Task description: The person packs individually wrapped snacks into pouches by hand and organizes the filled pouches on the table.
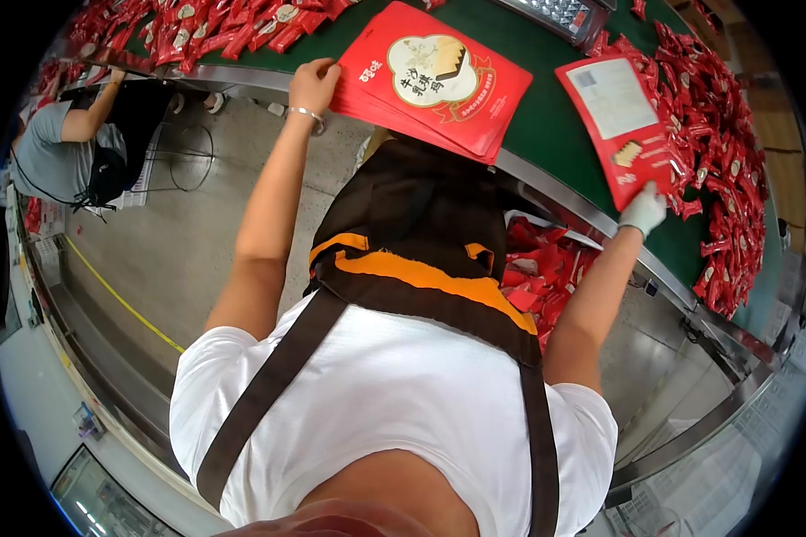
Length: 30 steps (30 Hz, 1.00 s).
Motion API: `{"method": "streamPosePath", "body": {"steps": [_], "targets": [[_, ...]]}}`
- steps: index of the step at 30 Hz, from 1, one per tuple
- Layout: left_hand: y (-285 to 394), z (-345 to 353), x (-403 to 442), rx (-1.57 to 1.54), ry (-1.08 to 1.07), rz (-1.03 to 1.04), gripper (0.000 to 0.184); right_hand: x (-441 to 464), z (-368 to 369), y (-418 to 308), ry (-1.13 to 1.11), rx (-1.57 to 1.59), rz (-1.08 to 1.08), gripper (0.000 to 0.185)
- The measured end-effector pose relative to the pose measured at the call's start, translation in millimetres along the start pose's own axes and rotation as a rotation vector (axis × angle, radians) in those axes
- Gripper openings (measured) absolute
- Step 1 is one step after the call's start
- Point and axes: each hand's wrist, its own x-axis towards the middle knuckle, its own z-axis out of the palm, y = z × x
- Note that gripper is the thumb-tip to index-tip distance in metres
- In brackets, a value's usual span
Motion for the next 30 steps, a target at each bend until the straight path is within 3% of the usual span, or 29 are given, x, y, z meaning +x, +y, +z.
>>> {"method": "streamPosePath", "body": {"steps": [1, 2, 4, 5, 7, 9, 10, 12, 13, 14, 17, 18, 20, 22, 23, 26, 27, 28, 30], "targets": [[7, -5, 4, 0.012, -0.084, -0.071, 0.039, 10, 3, 40, -0.069, -0.288, -0.144, 0.035], [16, -11, 9, 0.026, -0.167, -0.143, 0.038, 3, 10, 48, -0.092, -0.391, 0.016, 0.041], [6, -6, 21, 0.037, -0.140, -0.109, 0.037, -26, 25, 35, 0.028, -0.003, 0.116, 0.048], [1, -3, 28, 0.051, -0.119, -0.064, 0.035, -42, 31, 19, 0.019, -0.007, 0.114, 0.048], [-3, -3, 34, -0.041, -0.170, -0.121, 0.036, -72, 40, -28, 0.529, -0.856, -0.161, 0.052], [-18, 6, 46, -0.223, -0.219, -0.150, 0.035, -106, 53, -85, 0.373, -0.700, -0.613, 0.059], [-8, -1, 43, -0.221, -0.217, -0.154, 0.035, -134, 71, -126, -0.237, 0.025, -0.322, 0.063], [27, -23, 34, -0.657, -0.358, -0.356, 0.030, -188, 124, -143, -0.423, -0.105, -0.578, 0.070], [28, -23, 35, -0.584, -0.425, -0.362, 0.032, -204, 146, -149, -0.649, -0.223, -0.756, 0.083], [30, -23, 34, -0.590, -0.419, -0.364, 0.032, -227, 166, -163, -0.790, -0.300, -0.804, 0.092], [64, -41, 20, -0.625, -0.514, -0.382, 0.045, -272, 229, -153, -0.814, -0.265, -0.905, 0.092], [66, -43, 18, -0.628, -0.506, -0.386, 0.045, -282, 241, -155, -0.806, -0.316, -0.873, 0.090], [67, -41, 15, -0.664, -0.643, -0.196, 0.049, -292, 253, -158, -0.804, -0.378, -0.844, 0.088], [70, -44, 15, -0.668, -0.708, -0.192, 0.052, -294, 259, -172, -0.907, -0.401, -0.524, 0.083], [67, -43, 15, -0.654, -0.709, -0.173, 0.052, -292, 253, -179, -0.971, -0.385, -0.413, 0.071], [57, -36, 8, -0.656, -0.693, -0.172, 0.051, -269, 260, -144, -0.896, -0.210, -0.463, 0.059], [57, -35, 3, -0.730, -0.636, -0.250, 0.049, -270, 248, -162, -0.756, -0.332, -0.457, 0.055], [55, -32, 1, -0.804, -0.577, -0.327, 0.048, -260, 257, -148, -0.588, -0.104, -0.644, 0.051], [46, -18, -5, -0.841, -0.564, -0.353, 0.043, -240, 238, -140, -0.818, 0.047, 0.076, 0.043]]}}
